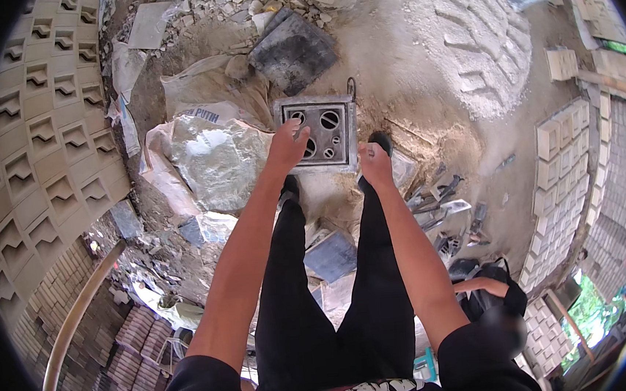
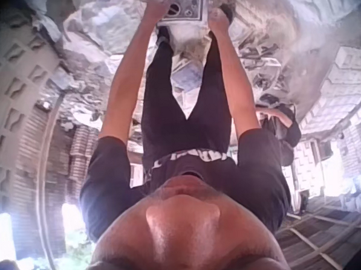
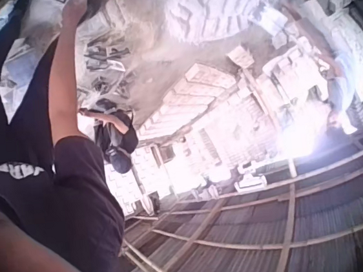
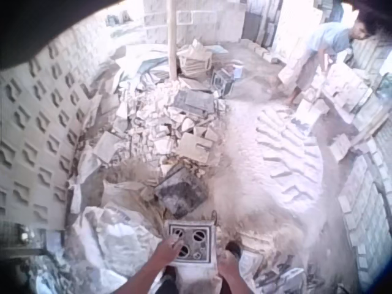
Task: The person uses a trowel to spread and smooth fine sand or concrete mix into a metal mold, then flips the mold to release the shaped block and places smaller metal components back into the mold.
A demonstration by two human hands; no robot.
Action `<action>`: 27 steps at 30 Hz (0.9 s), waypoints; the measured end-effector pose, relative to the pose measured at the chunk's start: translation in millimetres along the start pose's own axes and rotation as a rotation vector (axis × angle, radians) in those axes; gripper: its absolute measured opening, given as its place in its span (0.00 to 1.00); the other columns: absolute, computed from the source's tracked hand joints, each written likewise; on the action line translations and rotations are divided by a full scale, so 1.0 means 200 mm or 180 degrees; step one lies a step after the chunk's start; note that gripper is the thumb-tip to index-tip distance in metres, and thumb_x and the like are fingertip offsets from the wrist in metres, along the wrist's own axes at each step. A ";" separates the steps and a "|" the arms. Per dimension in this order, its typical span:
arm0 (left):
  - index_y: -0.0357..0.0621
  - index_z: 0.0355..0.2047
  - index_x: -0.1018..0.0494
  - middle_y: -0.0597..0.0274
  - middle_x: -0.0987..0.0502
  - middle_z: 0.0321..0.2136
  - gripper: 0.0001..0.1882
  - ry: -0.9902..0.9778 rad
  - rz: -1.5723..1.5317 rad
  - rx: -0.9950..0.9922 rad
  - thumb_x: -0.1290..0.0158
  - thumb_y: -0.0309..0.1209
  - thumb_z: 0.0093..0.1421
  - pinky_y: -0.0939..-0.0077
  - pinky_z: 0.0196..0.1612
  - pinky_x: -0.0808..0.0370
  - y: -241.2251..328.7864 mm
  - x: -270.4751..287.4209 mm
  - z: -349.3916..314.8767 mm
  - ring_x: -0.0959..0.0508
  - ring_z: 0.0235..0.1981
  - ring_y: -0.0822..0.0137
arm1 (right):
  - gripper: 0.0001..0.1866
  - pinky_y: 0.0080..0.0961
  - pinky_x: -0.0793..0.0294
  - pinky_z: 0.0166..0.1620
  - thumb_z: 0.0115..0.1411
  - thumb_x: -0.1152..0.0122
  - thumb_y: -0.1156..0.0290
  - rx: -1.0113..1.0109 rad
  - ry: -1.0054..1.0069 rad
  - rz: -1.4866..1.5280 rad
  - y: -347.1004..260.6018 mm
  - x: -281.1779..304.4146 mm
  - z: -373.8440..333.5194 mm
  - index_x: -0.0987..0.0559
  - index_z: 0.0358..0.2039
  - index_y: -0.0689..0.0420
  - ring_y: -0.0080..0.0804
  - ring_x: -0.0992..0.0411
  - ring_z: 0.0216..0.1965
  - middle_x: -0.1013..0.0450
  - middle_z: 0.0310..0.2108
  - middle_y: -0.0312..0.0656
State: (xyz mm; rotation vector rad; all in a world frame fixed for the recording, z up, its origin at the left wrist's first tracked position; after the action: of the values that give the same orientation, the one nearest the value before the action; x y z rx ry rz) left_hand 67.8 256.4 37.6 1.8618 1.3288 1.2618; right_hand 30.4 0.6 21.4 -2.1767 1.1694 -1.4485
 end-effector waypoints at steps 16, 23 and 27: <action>0.36 0.43 0.27 0.45 0.21 0.37 0.17 -0.0322 0.0645 0.0416 0.45 0.38 0.61 0.63 0.45 0.25 -0.58 0.04 -0.74 0.20 0.41 0.52 | 0.19 0.25 0.24 0.32 0.64 0.45 0.58 -0.0757 -0.0664 0.0401 0.42 -0.49 -0.92 0.24 0.41 0.65 0.30 0.22 0.26 0.21 0.29 0.44; 0.36 0.54 0.35 0.42 0.33 0.54 0.27 -0.0085 0.1707 0.0836 0.49 0.42 0.61 0.48 0.56 0.36 -0.53 -0.18 -0.63 0.32 0.56 0.43 | 0.22 0.45 0.28 0.44 0.63 0.48 0.52 -0.1024 -0.0817 0.0443 0.66 -0.32 -0.64 0.23 0.34 0.63 0.56 0.25 0.40 0.23 0.33 0.56; 0.39 0.62 0.43 0.43 0.46 0.64 0.35 0.0855 0.1793 0.0260 0.52 0.48 0.62 0.46 0.65 0.51 -0.49 -0.44 -0.33 0.48 0.67 0.46 | 0.26 0.48 0.31 0.45 0.64 0.52 0.50 -0.0616 -0.0017 -0.0021 0.64 -0.20 -0.21 0.26 0.32 0.65 0.62 0.28 0.42 0.26 0.34 0.61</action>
State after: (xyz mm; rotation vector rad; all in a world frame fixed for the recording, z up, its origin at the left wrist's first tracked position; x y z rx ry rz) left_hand -41.4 206.0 -48.4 2.2823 1.0179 1.8129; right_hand -72.5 -43.0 -63.8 -2.3103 1.3525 -1.3824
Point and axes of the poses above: each hand's wrist, its own z-axis towards the middle knuckle, its own x-axis out of the back of the hand, y = z × x, the point moved 3 cm from there along z, towards the middle knuckle
